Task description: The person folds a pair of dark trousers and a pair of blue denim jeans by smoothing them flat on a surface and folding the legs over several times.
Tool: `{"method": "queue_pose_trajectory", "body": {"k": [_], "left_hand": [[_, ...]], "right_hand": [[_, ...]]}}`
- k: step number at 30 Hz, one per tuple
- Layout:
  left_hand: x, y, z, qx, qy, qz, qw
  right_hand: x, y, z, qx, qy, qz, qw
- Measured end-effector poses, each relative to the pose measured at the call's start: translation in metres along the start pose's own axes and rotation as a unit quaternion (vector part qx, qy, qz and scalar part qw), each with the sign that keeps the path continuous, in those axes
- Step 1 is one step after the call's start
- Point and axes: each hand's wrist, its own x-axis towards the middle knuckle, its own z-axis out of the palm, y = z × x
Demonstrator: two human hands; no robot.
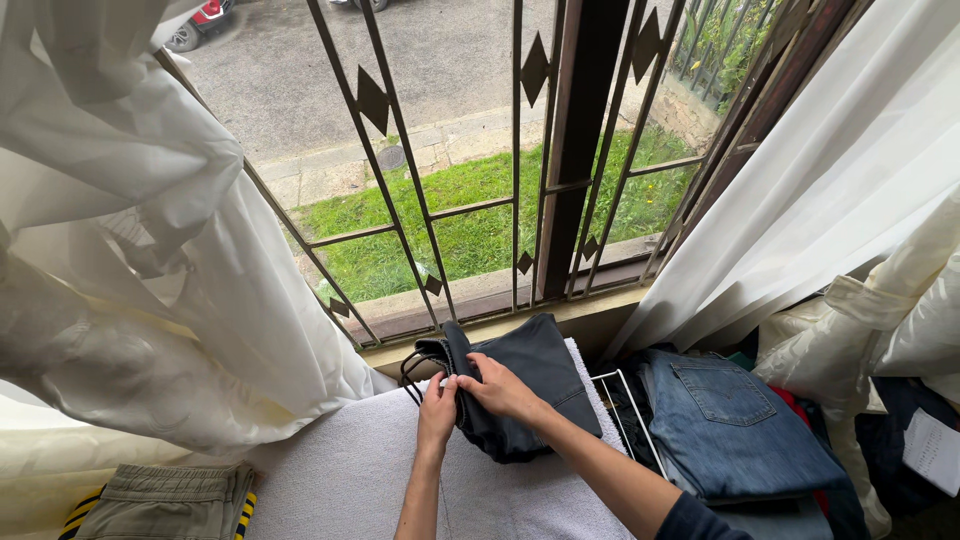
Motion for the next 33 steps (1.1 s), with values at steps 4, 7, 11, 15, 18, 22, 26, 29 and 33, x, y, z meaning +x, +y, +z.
{"method": "queue_pose_trajectory", "body": {"k": [4,7,11,15,18,22,26,29,33], "left_hand": [[0.005,-0.01,0.016,-0.008,0.035,0.097,0.995],[-0.024,0.017,0.02,-0.064,-0.041,0.129,0.989],[-0.035,0.021,0.031,-0.16,-0.138,0.166,0.963],[-0.041,0.016,0.047,-0.193,-0.229,0.181,0.937],[-0.048,0.027,0.049,-0.144,-0.239,0.163,0.946],[-0.05,0.027,0.043,-0.213,-0.278,0.198,0.916],[-0.063,0.044,0.025,-0.241,-0.197,0.217,0.925],[-0.063,0.04,0.019,-0.319,-0.051,0.219,0.921],[-0.046,0.019,0.011,-0.408,0.135,0.177,0.885]], "right_hand": [[-0.003,-0.025,-0.013,0.004,0.006,0.056,0.998],[-0.006,-0.048,-0.028,0.004,0.002,0.167,0.986],[0.005,-0.038,-0.034,-0.07,0.02,0.19,0.979],[0.007,-0.035,-0.042,-0.075,0.053,0.241,0.966],[0.01,-0.027,-0.044,-0.083,0.084,0.242,0.963],[0.013,-0.026,-0.057,-0.084,0.092,0.25,0.96],[0.019,-0.027,-0.058,-0.118,0.098,0.204,0.967],[0.021,-0.033,-0.057,-0.157,0.109,0.162,0.968],[0.013,-0.062,-0.066,-0.201,0.11,0.097,0.969]]}}
